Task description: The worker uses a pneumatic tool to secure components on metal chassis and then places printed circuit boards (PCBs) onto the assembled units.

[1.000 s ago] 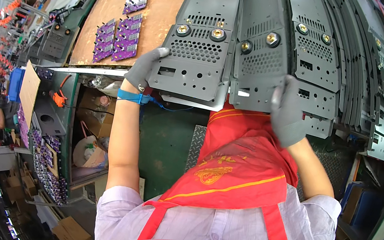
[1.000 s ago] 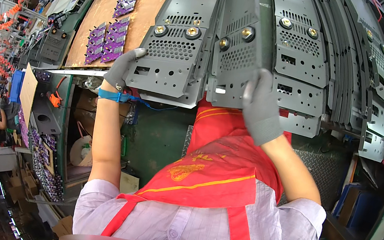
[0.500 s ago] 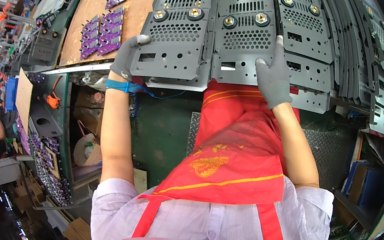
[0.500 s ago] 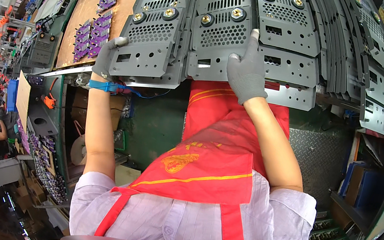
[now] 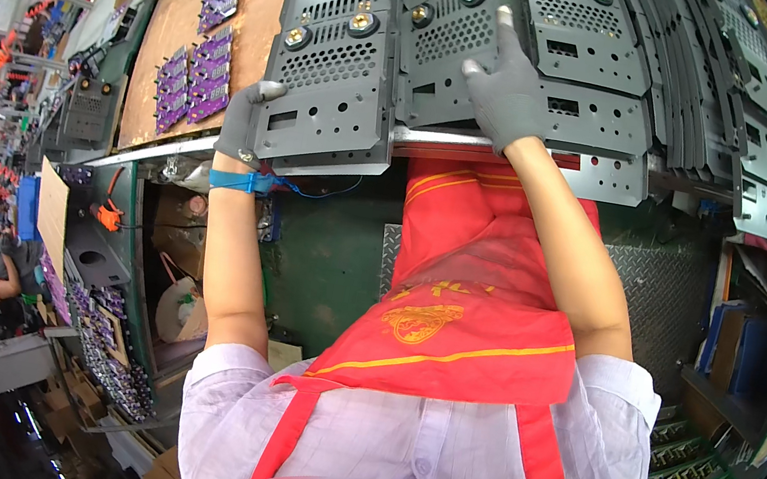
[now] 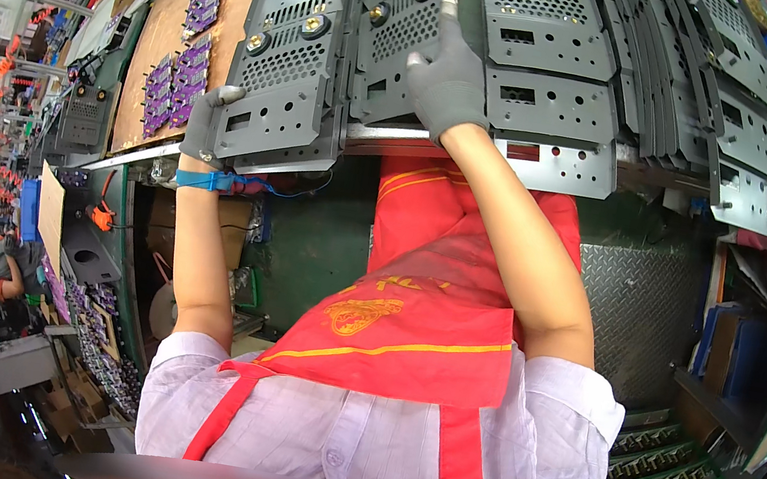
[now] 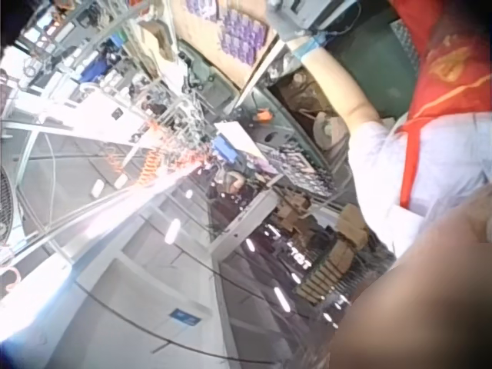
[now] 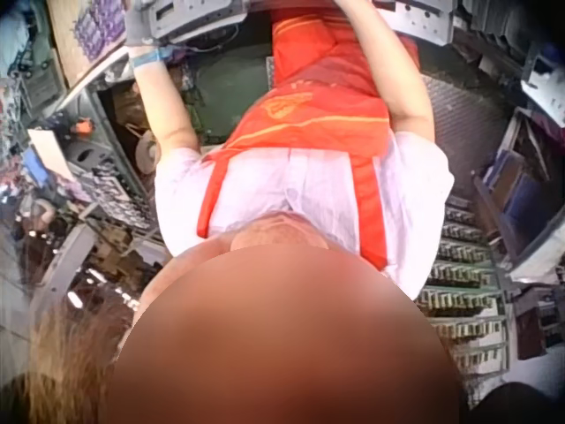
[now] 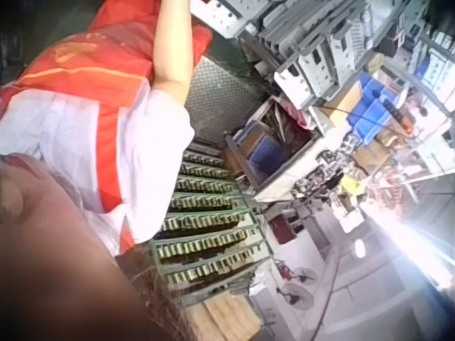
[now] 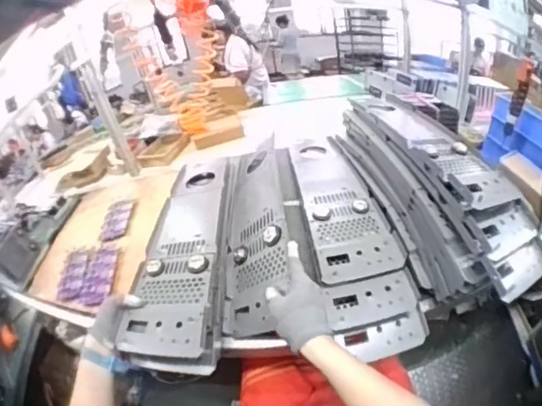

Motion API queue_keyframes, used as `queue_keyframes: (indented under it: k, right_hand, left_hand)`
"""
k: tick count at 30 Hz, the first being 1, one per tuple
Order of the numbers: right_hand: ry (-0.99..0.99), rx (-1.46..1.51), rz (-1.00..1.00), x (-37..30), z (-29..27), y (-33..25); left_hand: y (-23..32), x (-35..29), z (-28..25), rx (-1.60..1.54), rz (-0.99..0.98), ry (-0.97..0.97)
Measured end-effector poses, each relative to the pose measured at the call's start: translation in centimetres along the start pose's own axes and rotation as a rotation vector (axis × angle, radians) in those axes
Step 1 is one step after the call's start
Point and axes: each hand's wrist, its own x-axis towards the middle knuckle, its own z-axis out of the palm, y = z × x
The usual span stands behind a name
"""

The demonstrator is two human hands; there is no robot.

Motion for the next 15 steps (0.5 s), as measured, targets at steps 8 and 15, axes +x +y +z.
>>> queue_keyframes:
  k: [8,15]
  right_hand:
    - [0.012,0.258,-0.059,-0.5,1.4,3.8]
    - [0.008,0.545,-0.028,-1.4,1.7,5.9]
  left_hand:
    - [0.1,-0.5,-0.3,-0.031,-0.003,0.007]
    - [1.1,-0.7,-0.2,0.031,-0.037,0.068]
